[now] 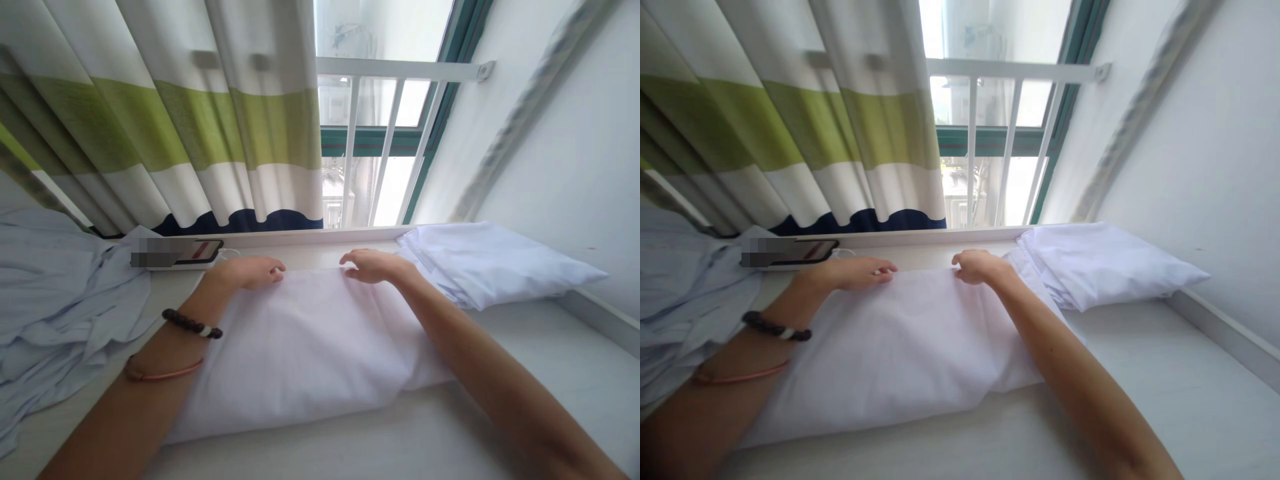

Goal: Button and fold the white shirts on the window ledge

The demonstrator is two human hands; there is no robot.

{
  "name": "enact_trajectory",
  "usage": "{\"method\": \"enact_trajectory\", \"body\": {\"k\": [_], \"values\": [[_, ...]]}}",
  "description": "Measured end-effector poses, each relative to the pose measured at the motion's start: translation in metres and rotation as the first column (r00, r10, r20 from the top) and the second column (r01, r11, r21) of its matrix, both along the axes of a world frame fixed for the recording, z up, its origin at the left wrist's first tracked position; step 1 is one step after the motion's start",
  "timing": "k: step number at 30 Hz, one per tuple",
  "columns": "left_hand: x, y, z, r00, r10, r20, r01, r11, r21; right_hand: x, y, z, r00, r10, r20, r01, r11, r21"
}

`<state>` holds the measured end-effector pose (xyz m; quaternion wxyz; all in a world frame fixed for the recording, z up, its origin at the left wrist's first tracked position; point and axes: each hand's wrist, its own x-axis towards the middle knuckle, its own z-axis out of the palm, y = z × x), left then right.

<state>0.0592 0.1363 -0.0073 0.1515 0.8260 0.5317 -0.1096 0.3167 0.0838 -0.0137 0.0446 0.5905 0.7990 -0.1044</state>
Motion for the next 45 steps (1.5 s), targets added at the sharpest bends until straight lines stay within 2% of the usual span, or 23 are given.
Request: {"method": "enact_trajectory", "body": {"k": [3, 6, 9, 13, 18, 22, 26, 28, 30, 32, 34, 37, 39, 41, 45], "values": [[0.009, 0.013, -0.007, 0.999, 0.047, 0.014, -0.047, 0.999, 0.015, -0.016, 0.004, -0.015, 0.996, 0.085, -0.026, -0.083, 0.994, 0.076], [0.007, 0.014, -0.01, 0.996, 0.04, 0.085, -0.041, 0.999, 0.012, -0.023, 0.0, -0.025, 0.982, 0.186, -0.023, -0.177, 0.961, 0.214], [-0.001, 0.009, -0.007, 0.988, 0.014, 0.151, -0.016, 1.0, 0.014, -0.025, -0.01, -0.025, 0.963, 0.268, 0.023, -0.263, 0.919, 0.296], [-0.012, 0.002, 0.002, 0.98, -0.022, 0.197, 0.02, 1.0, 0.012, -0.028, -0.022, -0.02, 0.939, 0.316, 0.137, -0.344, 0.864, 0.367], [-0.015, -0.001, 0.004, 0.966, -0.057, 0.251, 0.047, 0.998, 0.045, -0.029, -0.023, -0.025, 0.925, 0.356, 0.132, -0.377, 0.816, 0.438], [-0.01, -0.001, 0.0, 0.964, -0.073, 0.254, 0.061, 0.997, 0.053, -0.025, -0.017, -0.03, 0.938, 0.337, 0.08, -0.332, 0.814, 0.476], [-0.002, -0.003, -0.002, 0.967, -0.095, 0.235, 0.089, 0.995, 0.035, -0.02, -0.016, -0.026, 0.92, 0.39, 0.04, -0.373, 0.842, 0.39], [0.005, -0.005, -0.005, 0.972, -0.104, 0.211, 0.087, 0.992, 0.087, -0.015, -0.017, -0.02, 0.896, 0.443, -0.016, -0.417, 0.854, 0.312], [0.016, -0.008, -0.01, 0.973, -0.101, 0.209, 0.072, 0.987, 0.142, -0.009, -0.017, -0.014, 0.891, 0.445, -0.093, -0.419, 0.882, 0.214], [0.029, -0.012, -0.017, 0.968, -0.099, 0.229, 0.061, 0.984, 0.168, 0.0, -0.017, -0.009, 0.917, 0.381, -0.118, -0.367, 0.922, 0.122], [0.041, -0.015, -0.025, 0.96, -0.13, 0.25, 0.08, 0.977, 0.2, 0.01, -0.016, -0.006, 0.956, 0.283, -0.074, -0.278, 0.958, 0.064], [0.053, -0.017, -0.033, 0.933, -0.255, 0.255, 0.177, 0.94, 0.291, 0.024, -0.014, -0.003, 0.986, 0.166, -0.006, -0.166, 0.986, 0.009], [0.056, -0.017, -0.035, 0.911, -0.315, 0.266, 0.22, 0.917, 0.333, 0.031, -0.013, -0.002, 0.99, 0.141, -0.011, -0.141, 0.99, -0.012], [0.055, -0.017, -0.035, 0.892, -0.328, 0.312, 0.221, 0.917, 0.332, 0.036, -0.012, 0.0, 0.991, 0.131, -0.039, -0.132, 0.991, -0.024], [0.055, -0.023, -0.03, 0.869, -0.328, 0.371, 0.254, 0.939, 0.233, 0.039, -0.014, 0.005, 0.993, 0.064, -0.097, -0.075, 0.992, -0.105]]}}
